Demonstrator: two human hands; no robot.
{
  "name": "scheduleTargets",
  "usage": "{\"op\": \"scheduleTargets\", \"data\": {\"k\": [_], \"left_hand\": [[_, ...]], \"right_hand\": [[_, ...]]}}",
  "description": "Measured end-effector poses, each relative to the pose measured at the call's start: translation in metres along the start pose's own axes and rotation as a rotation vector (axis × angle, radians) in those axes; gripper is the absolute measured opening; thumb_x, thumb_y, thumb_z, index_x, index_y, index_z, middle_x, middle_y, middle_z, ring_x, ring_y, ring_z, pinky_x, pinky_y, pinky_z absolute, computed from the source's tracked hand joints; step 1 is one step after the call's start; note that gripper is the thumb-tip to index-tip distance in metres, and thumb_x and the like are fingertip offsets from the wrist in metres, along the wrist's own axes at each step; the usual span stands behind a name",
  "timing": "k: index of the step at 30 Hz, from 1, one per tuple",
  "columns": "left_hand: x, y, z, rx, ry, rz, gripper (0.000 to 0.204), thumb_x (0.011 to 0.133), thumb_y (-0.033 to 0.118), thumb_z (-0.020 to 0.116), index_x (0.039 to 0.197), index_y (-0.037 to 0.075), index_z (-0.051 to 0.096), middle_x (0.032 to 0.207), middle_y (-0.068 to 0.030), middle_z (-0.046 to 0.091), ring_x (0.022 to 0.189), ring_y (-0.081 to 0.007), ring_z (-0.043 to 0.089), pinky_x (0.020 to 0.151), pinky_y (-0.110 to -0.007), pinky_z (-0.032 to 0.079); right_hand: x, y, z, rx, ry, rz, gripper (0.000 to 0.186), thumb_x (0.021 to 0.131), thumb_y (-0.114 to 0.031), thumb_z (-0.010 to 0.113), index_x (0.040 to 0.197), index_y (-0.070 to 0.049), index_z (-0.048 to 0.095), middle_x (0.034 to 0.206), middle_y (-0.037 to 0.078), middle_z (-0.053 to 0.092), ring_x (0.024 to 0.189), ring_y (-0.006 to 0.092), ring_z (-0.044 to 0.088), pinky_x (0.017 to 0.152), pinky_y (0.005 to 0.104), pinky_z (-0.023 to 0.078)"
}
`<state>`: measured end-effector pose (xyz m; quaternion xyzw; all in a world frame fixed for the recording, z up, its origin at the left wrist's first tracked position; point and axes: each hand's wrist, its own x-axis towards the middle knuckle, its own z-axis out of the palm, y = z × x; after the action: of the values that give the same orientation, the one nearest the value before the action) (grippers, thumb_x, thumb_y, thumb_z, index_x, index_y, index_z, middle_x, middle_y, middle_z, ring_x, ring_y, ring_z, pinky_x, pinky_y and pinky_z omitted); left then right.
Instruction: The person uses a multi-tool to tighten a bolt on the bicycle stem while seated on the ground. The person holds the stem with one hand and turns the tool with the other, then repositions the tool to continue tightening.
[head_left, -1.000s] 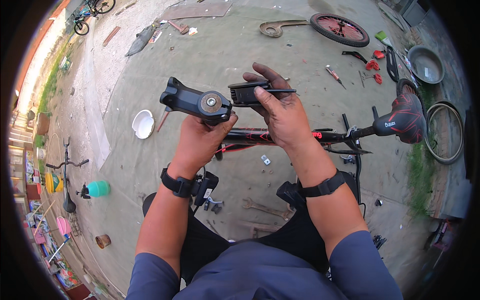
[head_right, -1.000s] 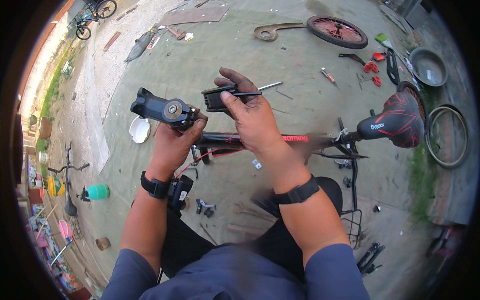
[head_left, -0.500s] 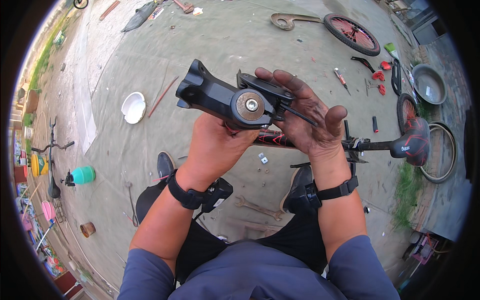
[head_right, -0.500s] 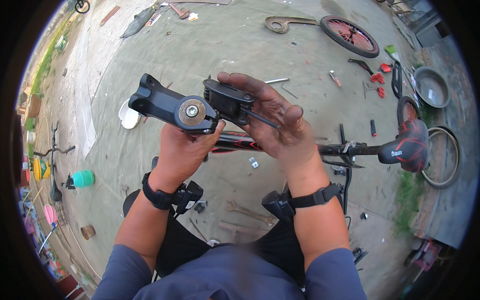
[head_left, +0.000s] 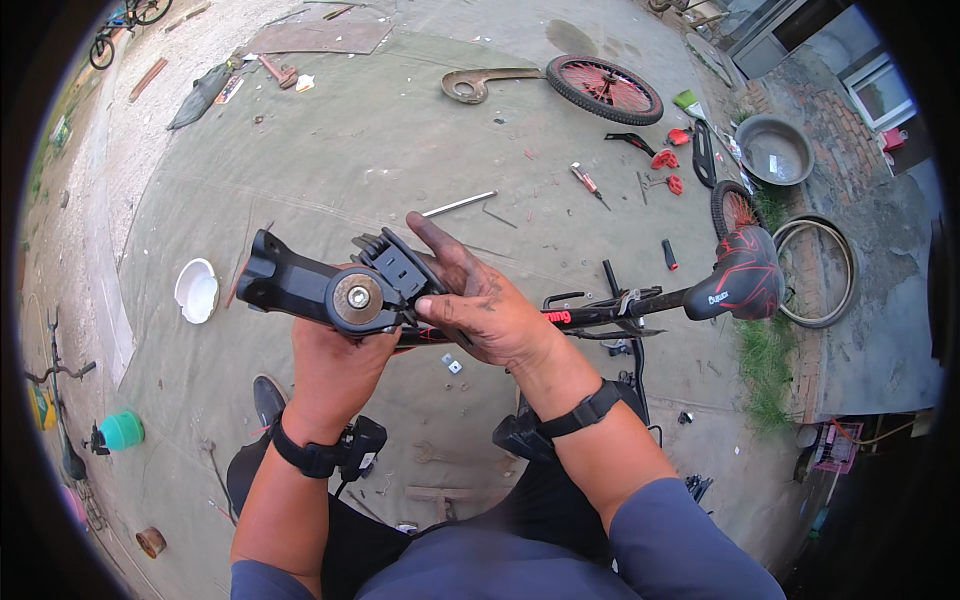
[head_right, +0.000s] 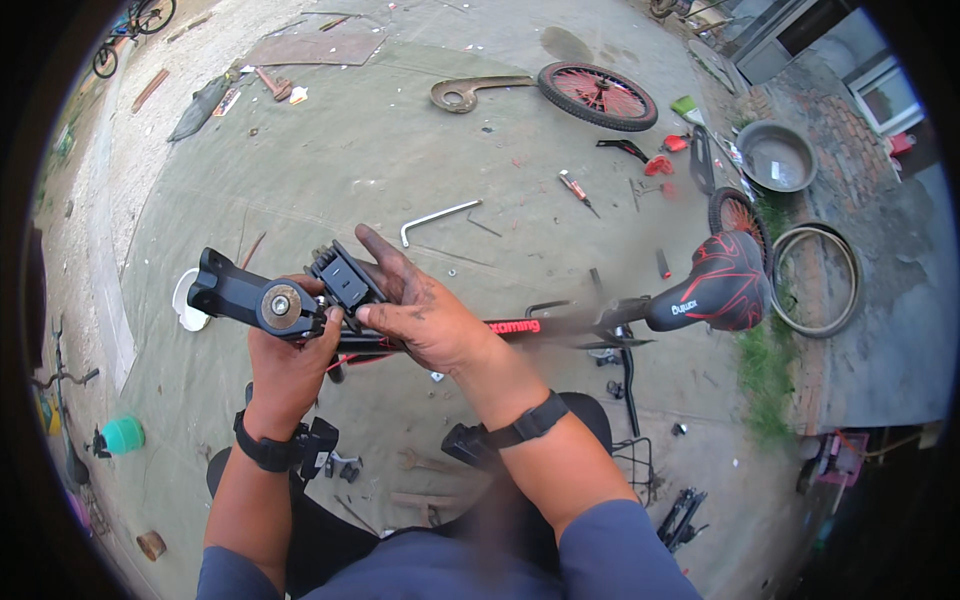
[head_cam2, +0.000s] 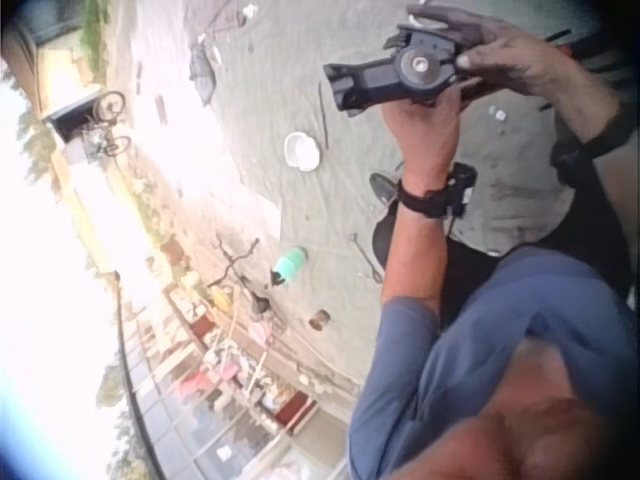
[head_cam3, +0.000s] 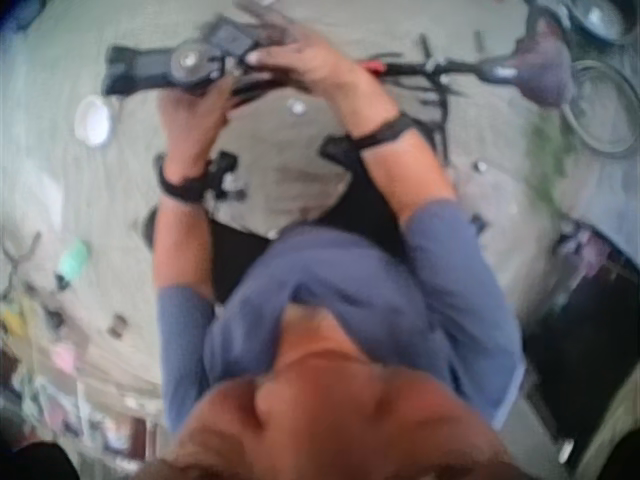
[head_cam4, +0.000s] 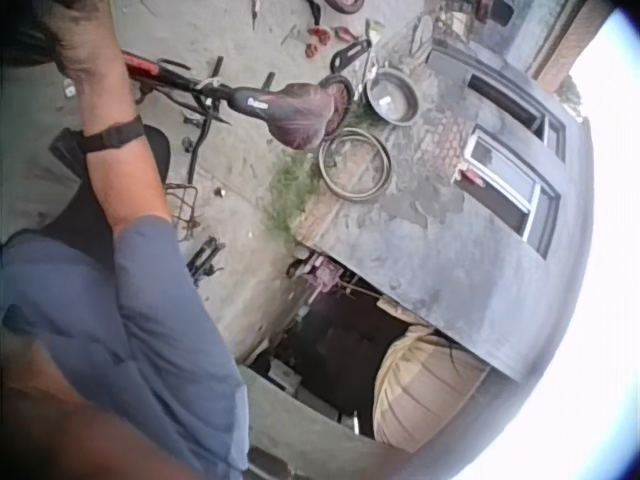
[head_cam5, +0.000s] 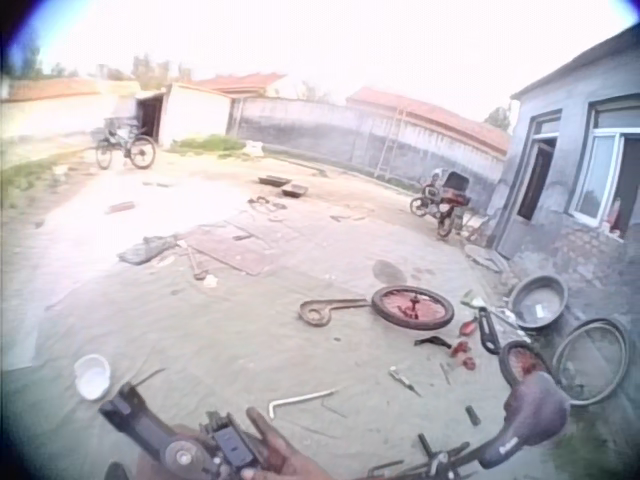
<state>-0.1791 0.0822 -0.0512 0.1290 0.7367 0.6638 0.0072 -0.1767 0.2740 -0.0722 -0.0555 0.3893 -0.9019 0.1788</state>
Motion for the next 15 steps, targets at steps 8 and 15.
{"op": "scheduleTargets", "data": {"k": [8, 15], "left_hand": [[0.001, -0.005, -0.002, 0.064, -0.01, -0.042, 0.027, 0.09, -0.005, 0.071, 0.114, 0.003, 0.061, 0.098, -0.0006, 0.063, 0.086, -0.0068, 0.06, 0.077, -0.024, 0.05], [0.002, -0.005, -0.004, 0.053, -0.053, -0.066, 0.026, 0.093, -0.004, 0.07, 0.115, 0.002, 0.059, 0.097, -0.0028, 0.066, 0.086, -0.007, 0.061, 0.075, -0.024, 0.051]], "right_hand": [[0.006, 0.01, -0.007, -0.056, 0.133, 0.105, 0.07, 0.093, -0.008, 0.075, 0.151, 0.006, 0.038, 0.131, 0.013, 0.063, 0.122, 0.0216, 0.063, 0.105, 0.041, 0.053], [0.008, -0.001, -0.012, 0.115, 0.311, -0.022, 0.041, 0.095, -0.009, 0.071, 0.128, -0.001, 0.048, 0.13, 0.02, 0.065, 0.126, 0.0348, 0.064, 0.106, 0.0495, 0.053]]}}
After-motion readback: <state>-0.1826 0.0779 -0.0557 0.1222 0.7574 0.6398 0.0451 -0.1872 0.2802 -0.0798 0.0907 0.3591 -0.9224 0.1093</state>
